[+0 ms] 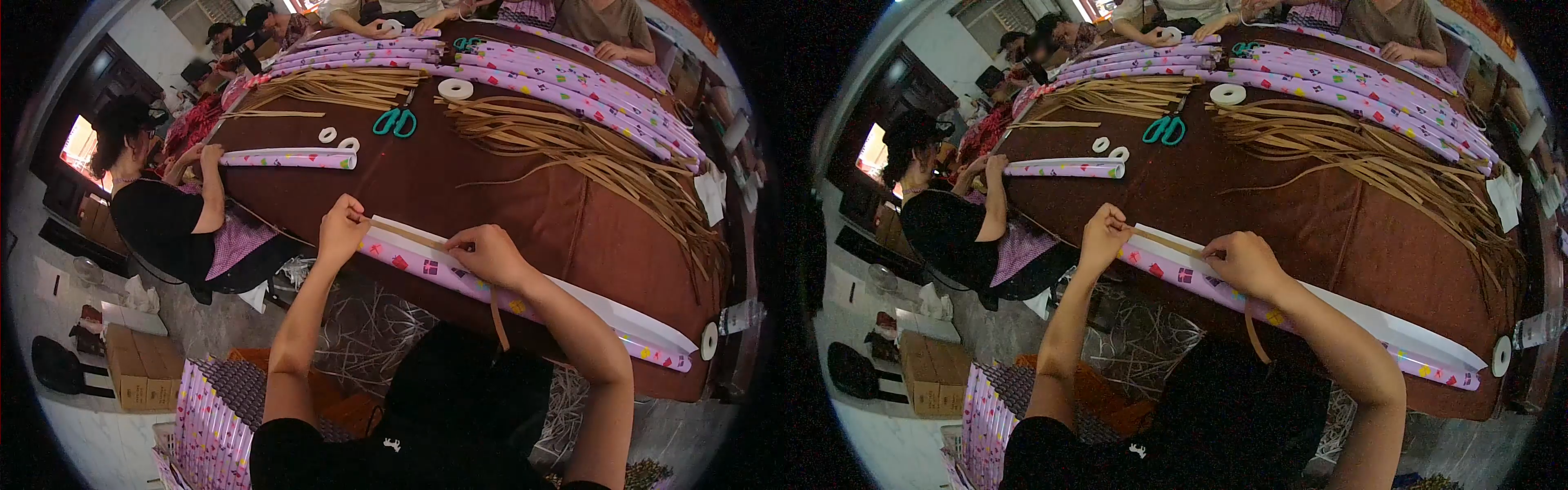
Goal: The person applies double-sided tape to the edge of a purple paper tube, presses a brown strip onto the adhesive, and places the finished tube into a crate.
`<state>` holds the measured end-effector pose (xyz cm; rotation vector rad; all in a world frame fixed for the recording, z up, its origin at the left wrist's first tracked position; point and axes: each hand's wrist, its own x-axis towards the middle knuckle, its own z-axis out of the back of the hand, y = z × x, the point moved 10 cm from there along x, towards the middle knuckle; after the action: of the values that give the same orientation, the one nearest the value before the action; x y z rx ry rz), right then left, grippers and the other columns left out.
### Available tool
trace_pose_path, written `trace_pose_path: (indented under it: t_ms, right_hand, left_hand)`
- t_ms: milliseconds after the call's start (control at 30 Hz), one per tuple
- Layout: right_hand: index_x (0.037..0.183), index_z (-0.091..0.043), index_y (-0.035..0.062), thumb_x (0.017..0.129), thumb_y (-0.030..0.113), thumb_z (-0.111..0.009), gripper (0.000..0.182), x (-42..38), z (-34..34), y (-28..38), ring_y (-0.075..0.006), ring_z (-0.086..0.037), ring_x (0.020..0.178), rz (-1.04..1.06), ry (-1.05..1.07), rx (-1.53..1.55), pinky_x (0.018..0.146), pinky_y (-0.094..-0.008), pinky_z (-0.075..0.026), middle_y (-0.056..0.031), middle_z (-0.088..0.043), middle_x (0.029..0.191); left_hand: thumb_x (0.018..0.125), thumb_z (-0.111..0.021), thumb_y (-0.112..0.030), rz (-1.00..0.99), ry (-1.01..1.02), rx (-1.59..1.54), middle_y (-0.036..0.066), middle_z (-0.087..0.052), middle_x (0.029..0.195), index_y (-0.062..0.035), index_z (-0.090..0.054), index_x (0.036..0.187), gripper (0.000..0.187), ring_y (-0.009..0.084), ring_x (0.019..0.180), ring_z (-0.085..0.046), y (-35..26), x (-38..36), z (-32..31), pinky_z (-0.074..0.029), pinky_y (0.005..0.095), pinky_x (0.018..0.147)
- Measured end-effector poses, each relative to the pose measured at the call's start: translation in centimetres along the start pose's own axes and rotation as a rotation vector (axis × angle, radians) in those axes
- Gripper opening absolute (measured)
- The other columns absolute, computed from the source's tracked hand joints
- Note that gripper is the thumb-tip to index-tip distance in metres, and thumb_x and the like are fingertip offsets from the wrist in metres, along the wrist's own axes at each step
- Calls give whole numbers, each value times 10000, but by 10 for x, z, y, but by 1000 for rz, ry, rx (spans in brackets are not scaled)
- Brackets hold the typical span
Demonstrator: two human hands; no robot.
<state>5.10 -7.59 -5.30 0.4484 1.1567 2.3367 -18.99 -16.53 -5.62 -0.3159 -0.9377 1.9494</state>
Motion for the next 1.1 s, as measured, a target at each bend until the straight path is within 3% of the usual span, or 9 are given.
trace_pose_path:
  t_ms: [233, 433, 500, 733, 800, 933, 1000, 1033, 1100]
  right_hand:
    - [941, -752, 50, 781, 118, -643, 205, 2, -1, -3, -332, -683, 797, 10, -29, -34, 760, -407, -543, -175, -706, 860]
    - [949, -742, 33, 775, 100, -643, 211, 1, -1, -1, -306, -694, 803, 18, -25, -79, 739, -358, -546, -171, -709, 872]
    - [943, -742, 30, 776, 102, -639, 209, 0, 0, 0, -313, -691, 791, 33, -41, -93, 732, -365, -547, -173, -707, 859]
    - [911, -760, 64, 755, 102, -625, 210, 0, 0, -1, -339, -678, 824, -31, -27, -86, 776, -419, -541, -166, -710, 858]
    - [909, -764, 70, 751, 99, -627, 211, 1, -2, -1, -341, -676, 829, -27, -24, -112, 778, -421, -540, -170, -708, 858]
    - [912, -765, 70, 748, 98, -629, 214, 1, -2, -2, -341, -675, 825, -4, -48, -81, 777, -423, -540, -169, -707, 854]
    - [915, -749, 43, 771, 119, -653, 189, 1, -3, -2, -310, -688, 760, 3, -33, -120, 719, -368, -548, -166, -703, 814]
    - [915, -749, 43, 771, 119, -653, 189, 1, -3, -1, -310, -688, 760, 3, -34, -119, 719, -368, -548, -166, -703, 814]
    - [912, -764, 65, 750, 105, -633, 212, 2, -5, -6, -343, -676, 818, -51, -14, -85, 773, -418, -541, -168, -708, 850]
  left_hand:
    - [760, -705, 11, -28, -12, 95, 73, -624, 751, -35, -511, 916, 253, 141, 688, -615, -12, -2, -1, -489, 290, 644]
    - [757, -693, 0, -56, -17, 119, 90, -618, 743, -29, -506, 909, 243, 173, 679, -623, -16, -1, 0, -496, 308, 654]
    - [740, -663, -16, -61, -24, 99, 112, -636, 724, -58, -516, 906, 226, 292, 693, -665, -15, -1, 0, -511, 376, 642]
    - [743, -667, -22, -93, -42, 97, 123, -626, 720, -55, -512, 907, 228, 304, 690, -658, -11, 0, -1, -507, 381, 643]
    - [751, -701, 2, -92, -37, 133, 101, -620, 741, -31, -501, 919, 263, 192, 663, -637, -12, -1, -1, -496, 310, 631]
    - [737, -725, -23, -9, -24, 210, 108, -617, 798, -30, -508, 932, 293, 244, 755, -642, -17, -2, 1, -504, 353, 692]
    - [751, -698, -27, -214, -199, 439, 119, -596, 868, -33, -537, 935, 245, 298, 870, -607, -48, -12, 14, -483, 410, 789]
    - [751, -698, -27, -216, -199, 440, 119, -596, 868, -33, -537, 935, 245, 298, 870, -607, -54, -16, 12, -483, 410, 789]
    - [764, -637, -17, -466, -255, 458, 111, -565, 872, -53, -574, 870, 129, 332, 895, -559, -89, -38, 5, -445, 437, 817]
